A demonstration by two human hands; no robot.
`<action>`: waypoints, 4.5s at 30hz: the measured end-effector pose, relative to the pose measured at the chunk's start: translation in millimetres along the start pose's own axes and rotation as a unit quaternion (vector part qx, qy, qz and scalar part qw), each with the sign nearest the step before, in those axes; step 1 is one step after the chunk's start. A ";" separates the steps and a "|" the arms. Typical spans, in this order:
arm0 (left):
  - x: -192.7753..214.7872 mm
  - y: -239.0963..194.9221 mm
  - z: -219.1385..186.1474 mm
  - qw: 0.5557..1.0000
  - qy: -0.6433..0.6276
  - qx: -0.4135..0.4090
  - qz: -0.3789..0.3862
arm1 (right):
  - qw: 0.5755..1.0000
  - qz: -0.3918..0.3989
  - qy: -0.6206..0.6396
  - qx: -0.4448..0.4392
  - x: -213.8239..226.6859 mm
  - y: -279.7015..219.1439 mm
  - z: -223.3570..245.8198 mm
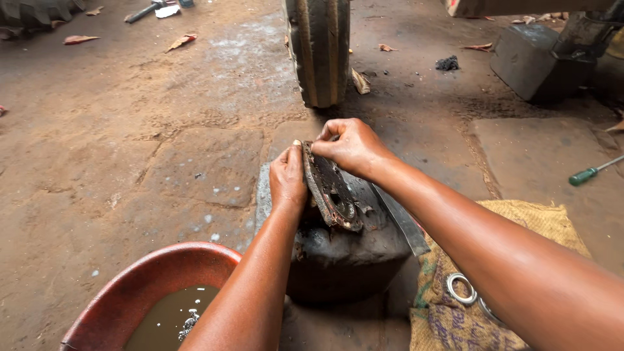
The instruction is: The person scrapes and cleans a greasy mechanical part using a metal bar and a small yellow tool. They repeatedly scrape the surface, wipe it with a cloth, and continue scraping to remove grime.
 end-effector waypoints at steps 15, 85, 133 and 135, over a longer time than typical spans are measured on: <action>4.4 -18.4 -44.3 0.968 0.202 0.129 0.071 | 0.990 -0.128 -0.064 0.009 19.0 -19.0 -7.9; -24.0 19.1 -63.9 0.945 0.215 0.065 0.239 | 0.940 0.194 -0.282 -0.005 45.5 -57.7 24.1; 34.4 -56.0 -161.9 0.822 0.493 -0.158 0.238 | 0.899 0.183 -0.368 -0.153 62.2 -94.7 -38.0; 34.1 -57.1 -161.7 0.821 0.497 -0.149 0.238 | 0.904 0.179 -0.358 -0.149 61.0 -91.9 -41.9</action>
Point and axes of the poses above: each hand's wrist, its own y-axis towards the middle knuckle, its own x-axis out of the back of the hand, z = x × y, the point moved 4 cm from there along y, towards the middle knuckle, and after that the axes turned 1 degree about -z, right-handed, at the moved point
